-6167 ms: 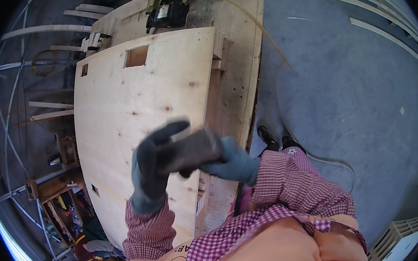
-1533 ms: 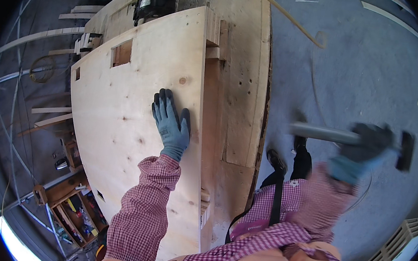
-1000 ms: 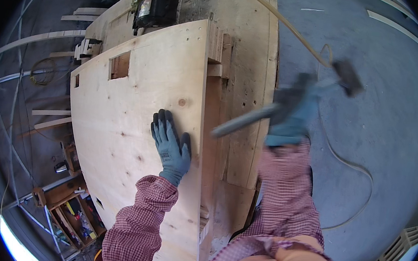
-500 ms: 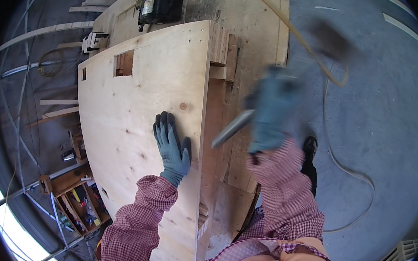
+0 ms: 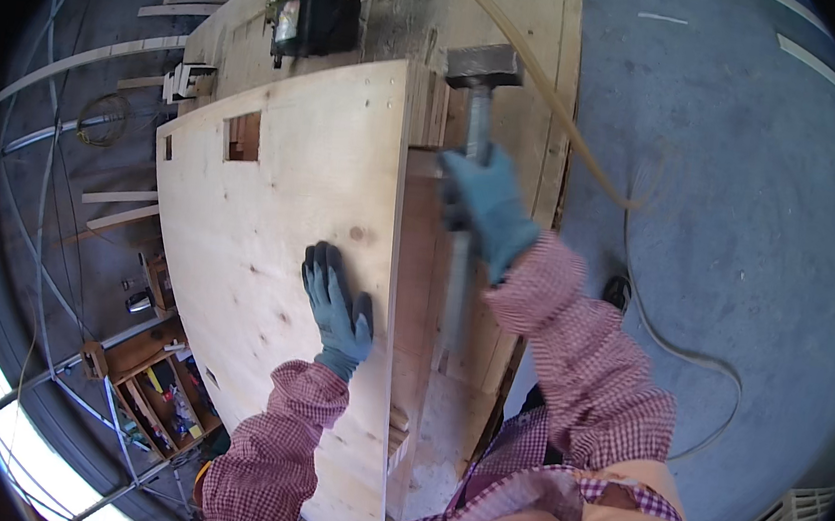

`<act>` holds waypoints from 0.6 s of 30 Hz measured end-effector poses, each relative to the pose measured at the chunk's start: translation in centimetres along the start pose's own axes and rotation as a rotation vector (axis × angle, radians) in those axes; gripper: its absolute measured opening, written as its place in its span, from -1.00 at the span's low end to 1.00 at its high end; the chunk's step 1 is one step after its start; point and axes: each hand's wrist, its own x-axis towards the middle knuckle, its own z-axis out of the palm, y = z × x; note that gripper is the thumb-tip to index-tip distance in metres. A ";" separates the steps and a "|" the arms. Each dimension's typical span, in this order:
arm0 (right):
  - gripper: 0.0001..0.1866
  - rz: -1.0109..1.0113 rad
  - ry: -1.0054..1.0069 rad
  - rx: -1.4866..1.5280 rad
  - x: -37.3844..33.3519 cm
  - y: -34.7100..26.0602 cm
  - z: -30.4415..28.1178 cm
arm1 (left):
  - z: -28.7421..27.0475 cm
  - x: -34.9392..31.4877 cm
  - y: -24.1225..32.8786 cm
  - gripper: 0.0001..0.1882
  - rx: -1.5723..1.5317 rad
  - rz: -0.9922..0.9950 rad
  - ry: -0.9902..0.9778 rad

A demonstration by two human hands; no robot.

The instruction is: The person assembles a wooden pallet by positioning a large plywood sheet onto a wooden frame, aligning it, and securing it with a pneumatic nail gun. They also use a hammer to tap the wood into place and adjust the sheet as needed.

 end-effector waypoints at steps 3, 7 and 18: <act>-0.79 -0.060 0.048 0.063 -0.7 -2.6 -3.5 | -0.6 -0.9 0.5 -0.30 -0.015 -0.008 0.000; -0.77 -0.278 0.197 0.201 0.2 -0.3 -3.0 | -0.7 -0.1 0.7 -0.30 -0.009 -0.040 -0.025; -0.79 -0.367 0.184 0.192 -1.1 -2.2 -4.4 | -0.4 -0.7 0.1 -0.28 -0.031 -0.026 0.010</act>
